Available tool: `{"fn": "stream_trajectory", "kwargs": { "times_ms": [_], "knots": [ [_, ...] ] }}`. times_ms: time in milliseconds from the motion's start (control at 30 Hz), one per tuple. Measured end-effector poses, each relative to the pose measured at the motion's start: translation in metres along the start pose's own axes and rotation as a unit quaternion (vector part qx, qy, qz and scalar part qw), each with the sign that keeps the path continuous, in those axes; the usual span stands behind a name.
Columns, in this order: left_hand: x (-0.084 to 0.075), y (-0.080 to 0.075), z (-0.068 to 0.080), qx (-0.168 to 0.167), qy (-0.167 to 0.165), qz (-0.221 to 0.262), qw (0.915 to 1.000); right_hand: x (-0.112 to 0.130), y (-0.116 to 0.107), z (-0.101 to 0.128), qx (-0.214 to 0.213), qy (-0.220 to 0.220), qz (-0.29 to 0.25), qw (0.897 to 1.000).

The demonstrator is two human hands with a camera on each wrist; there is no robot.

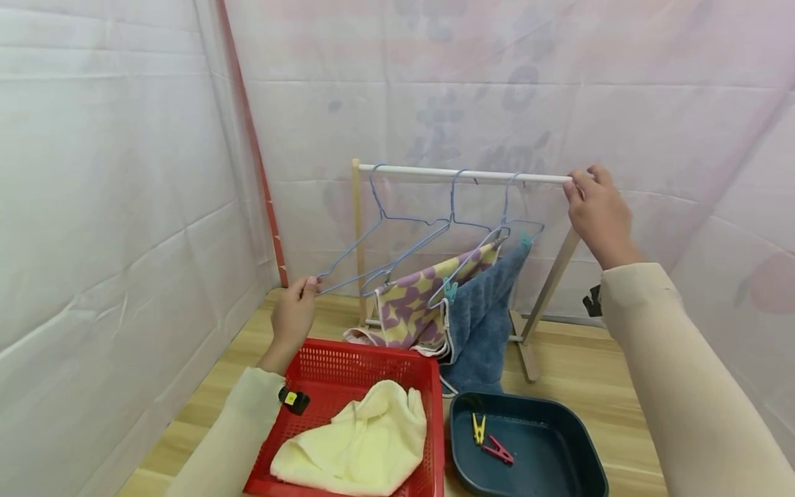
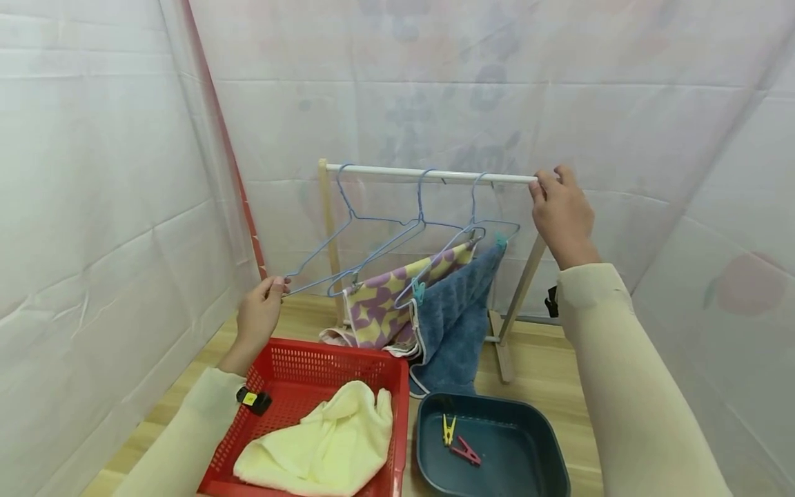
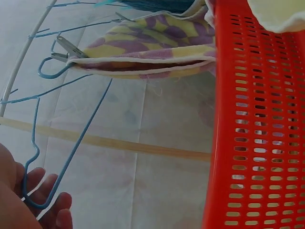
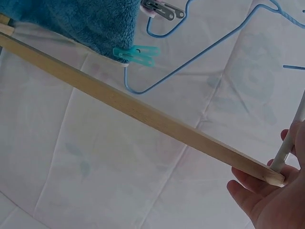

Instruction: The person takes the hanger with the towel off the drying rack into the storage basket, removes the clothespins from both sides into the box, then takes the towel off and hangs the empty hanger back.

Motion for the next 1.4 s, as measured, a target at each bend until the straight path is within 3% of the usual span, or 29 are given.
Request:
{"fn": "stream_trajectory", "kwargs": {
  "times_ms": [167,267,467,700,933,1167,1400],
  "knots": [
    [0.004,0.002,0.000,0.035,-0.024,0.029,0.9987,-0.002,-0.001,0.001,0.002,0.004,0.001,1.000],
    [0.009,0.003,0.001,0.039,-0.038,0.047,0.9974,-0.002,0.000,0.001,0.003,0.005,0.000,1.000],
    [0.013,-0.001,0.006,0.000,-0.034,0.040,0.9986,-0.002,0.000,-0.002,0.004,0.005,0.001,1.000],
    [0.011,-0.003,0.010,-0.039,-0.012,0.068,0.9968,-0.004,-0.002,-0.001,0.002,0.009,-0.002,1.000],
    [-0.012,0.003,0.015,-0.071,0.013,0.052,0.9960,-0.008,-0.003,0.000,0.001,0.008,-0.006,1.000],
    [-0.038,0.028,0.018,0.020,0.035,0.092,0.9949,-0.009,-0.002,0.003,-0.002,0.010,-0.009,1.000],
    [-0.050,0.048,0.014,0.083,0.020,0.105,0.9907,-0.007,-0.003,0.005,-0.009,0.006,-0.014,1.000]
  ]
}}
Point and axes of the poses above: each hand's wrist, its own z-axis away from the middle knuckle, its own y-axis out of the palm, x = y × z, the point moved 4 cm from there along -z, towards the middle knuckle, and after that the axes turned 1 degree about -x, right-handed, at the moved point
